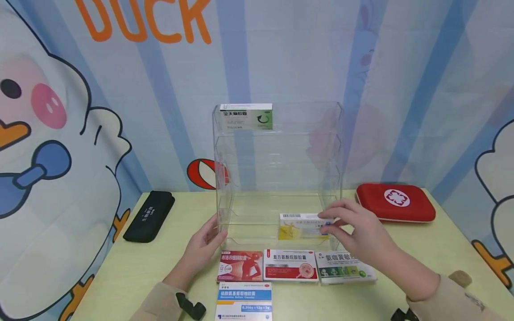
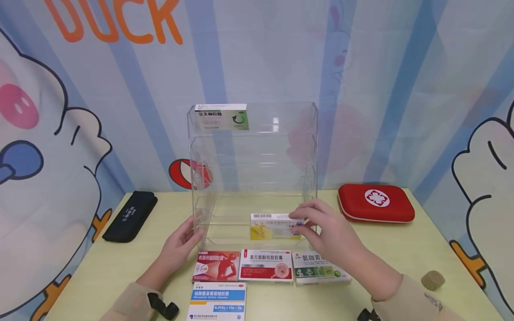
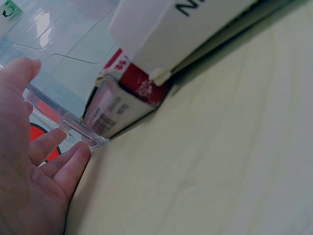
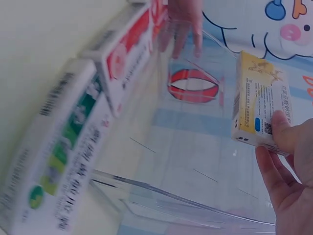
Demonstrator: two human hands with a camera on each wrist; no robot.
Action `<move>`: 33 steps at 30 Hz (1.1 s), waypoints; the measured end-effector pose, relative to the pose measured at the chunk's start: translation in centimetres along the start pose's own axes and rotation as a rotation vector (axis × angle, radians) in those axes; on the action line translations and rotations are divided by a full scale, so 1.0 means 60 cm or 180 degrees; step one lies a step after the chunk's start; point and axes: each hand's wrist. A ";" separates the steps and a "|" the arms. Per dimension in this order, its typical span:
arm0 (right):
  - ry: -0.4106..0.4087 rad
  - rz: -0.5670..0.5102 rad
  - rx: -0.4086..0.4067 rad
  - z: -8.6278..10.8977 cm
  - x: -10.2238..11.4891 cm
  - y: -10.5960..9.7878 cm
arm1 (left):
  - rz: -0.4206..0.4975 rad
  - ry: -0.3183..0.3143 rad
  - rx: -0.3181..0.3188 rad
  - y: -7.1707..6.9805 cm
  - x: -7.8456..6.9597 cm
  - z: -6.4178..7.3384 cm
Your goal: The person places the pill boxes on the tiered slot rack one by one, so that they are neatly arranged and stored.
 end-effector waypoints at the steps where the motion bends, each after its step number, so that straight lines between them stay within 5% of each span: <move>1: 0.0013 0.0014 -0.0057 -0.008 0.001 -0.003 | 0.0005 -0.0009 -0.0001 0.000 0.000 0.000; 22: -0.0245 0.0174 -0.0647 -0.198 0.008 -0.067 | 0.0044 -0.0049 -0.0025 0.002 -0.004 0.002; 33: 0.0355 0.0063 -0.0989 -0.279 0.031 -0.086 | -0.0019 0.0032 0.0001 0.000 0.001 0.000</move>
Point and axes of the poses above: each hand's wrist, its own z-axis away from the middle knuckle, its own y-axis out of the palm, x = y × z, and after that the axes turned 15 degrees about y, right-handed
